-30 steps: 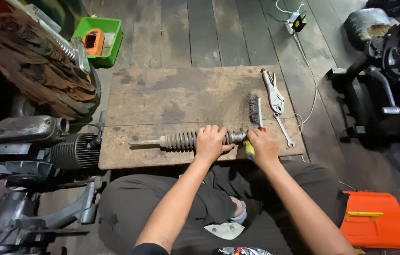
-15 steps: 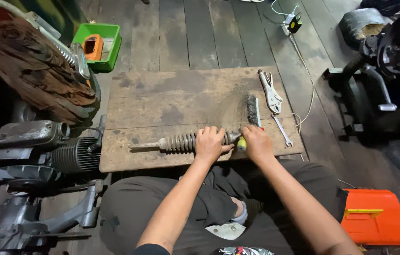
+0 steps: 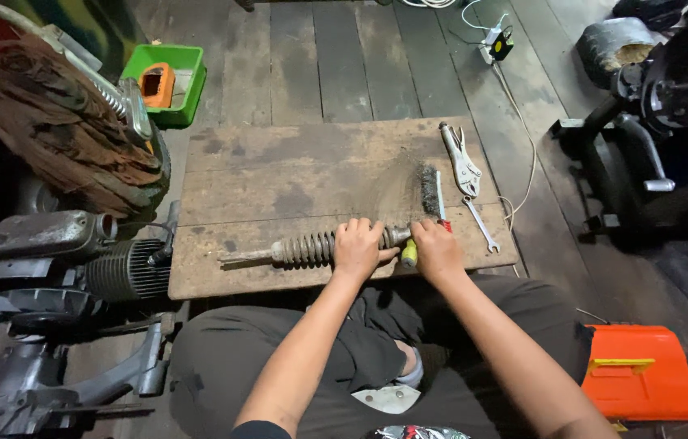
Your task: The person cleans a metal car part, likely a shock absorber, using a wire brush and a screwdriver. They scrub the surface of the part and use the screwdriver to scrape off debris.
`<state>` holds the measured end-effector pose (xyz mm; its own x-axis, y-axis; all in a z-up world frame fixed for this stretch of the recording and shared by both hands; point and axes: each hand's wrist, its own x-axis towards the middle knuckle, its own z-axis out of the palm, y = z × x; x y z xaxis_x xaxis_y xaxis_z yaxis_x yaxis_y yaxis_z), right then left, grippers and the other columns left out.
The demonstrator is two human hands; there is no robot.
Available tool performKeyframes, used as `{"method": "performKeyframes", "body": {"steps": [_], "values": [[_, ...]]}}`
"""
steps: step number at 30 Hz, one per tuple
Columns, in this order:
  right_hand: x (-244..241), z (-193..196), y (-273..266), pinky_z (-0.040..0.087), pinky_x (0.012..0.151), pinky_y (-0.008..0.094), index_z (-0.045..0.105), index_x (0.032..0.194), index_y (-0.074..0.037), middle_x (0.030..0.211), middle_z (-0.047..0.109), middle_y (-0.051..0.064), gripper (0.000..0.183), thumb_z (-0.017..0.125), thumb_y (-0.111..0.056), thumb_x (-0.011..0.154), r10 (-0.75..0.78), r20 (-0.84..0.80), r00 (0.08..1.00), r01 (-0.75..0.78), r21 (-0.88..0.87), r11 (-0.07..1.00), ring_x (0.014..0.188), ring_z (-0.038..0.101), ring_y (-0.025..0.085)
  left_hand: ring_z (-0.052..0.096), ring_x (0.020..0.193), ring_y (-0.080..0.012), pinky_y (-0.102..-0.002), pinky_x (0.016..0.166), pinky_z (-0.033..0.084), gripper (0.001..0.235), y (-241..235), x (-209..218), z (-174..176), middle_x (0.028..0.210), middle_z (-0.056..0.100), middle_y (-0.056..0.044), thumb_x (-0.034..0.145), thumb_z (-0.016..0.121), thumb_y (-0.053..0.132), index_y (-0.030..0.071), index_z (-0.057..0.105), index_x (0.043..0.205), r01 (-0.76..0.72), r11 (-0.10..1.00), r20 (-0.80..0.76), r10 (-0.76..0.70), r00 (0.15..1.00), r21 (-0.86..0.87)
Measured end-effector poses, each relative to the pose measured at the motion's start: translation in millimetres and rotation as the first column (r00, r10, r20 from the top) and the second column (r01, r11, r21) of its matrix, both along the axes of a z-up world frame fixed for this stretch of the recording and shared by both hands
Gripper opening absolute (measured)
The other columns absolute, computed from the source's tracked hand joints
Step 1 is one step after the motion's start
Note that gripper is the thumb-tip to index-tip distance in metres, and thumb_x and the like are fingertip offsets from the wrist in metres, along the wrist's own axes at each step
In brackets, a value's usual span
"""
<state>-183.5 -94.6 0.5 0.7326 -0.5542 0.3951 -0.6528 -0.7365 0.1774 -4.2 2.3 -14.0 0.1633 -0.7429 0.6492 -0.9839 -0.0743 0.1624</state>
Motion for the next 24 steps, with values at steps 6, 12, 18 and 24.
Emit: {"method": "performKeyframes", "body": {"steps": [6, 12, 18, 24], "values": [[6.5, 37.5, 11.0, 0.057, 0.063, 0.030, 0.061, 0.086, -0.021, 0.083, 0.063, -0.001, 0.016, 0.069, -0.013, 0.075, 0.064, -0.038, 0.997, -0.064, 0.005, 0.998, 0.075, 0.071, 0.022, 0.063, 0.082, -0.0272, -0.041, 0.078, 0.050, 0.068, -4.4, 2.0, -18.0, 0.083, 0.061, -0.007, 0.053, 0.085, 0.066, 0.017, 0.067, 0.097, 0.006, 0.999, 0.018, -0.006, 1.000, -0.036], [-3.2, 70.4, -12.2, 0.061, 0.074, 0.043, 0.066, 0.098, -0.017, 0.097, 0.071, 0.006, 0.017, 0.072, -0.014, 0.082, 0.081, -0.078, 0.994, -0.050, 0.342, 0.938, 0.089, 0.074, 0.033, 0.061, 0.080, -0.0280, -0.042, 0.078, 0.050, 0.071, 0.1, 0.2, -7.1, 0.082, 0.060, -0.007, 0.050, 0.085, 0.066, 0.016, 0.067, 0.096, 0.003, 0.999, 0.009, -0.003, 1.000, -0.044], [-8.1, 70.3, 10.2, 0.062, 0.072, 0.041, 0.062, 0.094, -0.020, 0.093, 0.070, 0.001, 0.018, 0.070, -0.013, 0.079, 0.063, -0.134, 0.989, -0.029, 0.238, 0.971, 0.083, 0.075, 0.029, 0.062, 0.080, -0.0276, -0.041, 0.077, 0.049, 0.065, -2.3, 0.0, -15.1, 0.081, 0.060, -0.007, 0.056, 0.084, 0.066, 0.016, 0.066, 0.094, -0.004, 1.000, 0.006, 0.005, 1.000, -0.023], [0.9, 58.4, -2.4, 0.062, 0.068, 0.042, 0.063, 0.093, -0.020, 0.091, 0.068, 0.002, 0.017, 0.067, -0.011, 0.079, 0.018, -0.118, 0.993, 0.017, 0.284, 0.959, 0.081, 0.074, 0.031, 0.062, 0.080, -0.0277, -0.041, 0.076, 0.049, 0.066, -2.9, 1.7, -9.5, 0.080, 0.059, -0.007, 0.054, 0.084, 0.067, 0.017, 0.065, 0.093, -0.005, 1.000, 0.026, 0.006, 1.000, -0.027]]}}
